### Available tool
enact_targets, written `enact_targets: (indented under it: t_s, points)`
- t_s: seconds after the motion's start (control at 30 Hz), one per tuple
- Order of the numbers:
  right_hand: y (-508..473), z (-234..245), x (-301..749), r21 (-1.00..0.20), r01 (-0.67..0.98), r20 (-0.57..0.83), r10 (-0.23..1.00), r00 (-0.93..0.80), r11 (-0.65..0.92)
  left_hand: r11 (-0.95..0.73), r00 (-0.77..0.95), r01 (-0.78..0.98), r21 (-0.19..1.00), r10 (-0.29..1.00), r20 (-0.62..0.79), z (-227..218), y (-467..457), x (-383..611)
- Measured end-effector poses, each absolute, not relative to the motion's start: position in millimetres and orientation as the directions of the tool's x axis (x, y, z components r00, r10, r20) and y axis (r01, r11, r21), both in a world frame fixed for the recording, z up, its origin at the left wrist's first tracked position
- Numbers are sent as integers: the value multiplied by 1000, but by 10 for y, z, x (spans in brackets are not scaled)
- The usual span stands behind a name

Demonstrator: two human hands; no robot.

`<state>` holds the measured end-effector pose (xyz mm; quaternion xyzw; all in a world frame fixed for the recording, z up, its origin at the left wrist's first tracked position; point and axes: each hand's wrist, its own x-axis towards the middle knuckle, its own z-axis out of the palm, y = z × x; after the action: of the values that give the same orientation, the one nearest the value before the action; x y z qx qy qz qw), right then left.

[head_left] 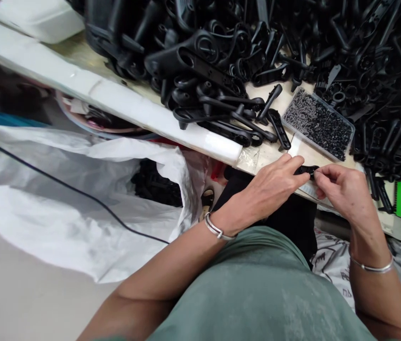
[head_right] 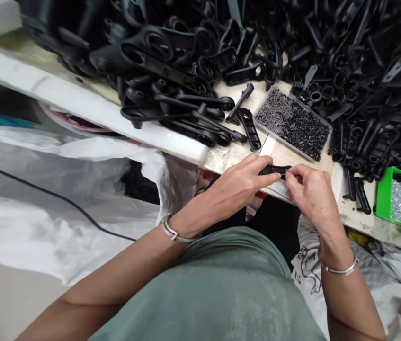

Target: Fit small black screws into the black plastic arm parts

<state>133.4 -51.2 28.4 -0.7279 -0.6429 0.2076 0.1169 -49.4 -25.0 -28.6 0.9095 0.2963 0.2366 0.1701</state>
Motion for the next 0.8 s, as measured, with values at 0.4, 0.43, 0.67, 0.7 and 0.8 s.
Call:
enact_targets:
  t_s: [0.4, 0.43, 0.67, 0.7, 0.8]
  points:
    - [-396, 387, 1332, -328, 945, -218, 974, -51, -24, -781, 722, 444, 439, 602, 342, -297, -239, -503]
    - [-398, 394, 1315, -280, 960, -197, 978, -74, 17, -782, 720, 444, 437, 602, 345, -298, -238, -502]
    - [-429, 356, 1258, 119, 959, -97, 965, -245, 256, -796, 718, 447, 408, 591, 367, -314, -235, -478]
    - [-442, 344, 1236, 172, 949, -92, 963, -252, 265, -797, 717, 446, 408, 590, 371, -315, -234, -479]
    - [-502, 330, 1092, 321, 910, -93, 965, -244, 261, -794, 714, 434, 426, 591, 374, -317, -231, -492]
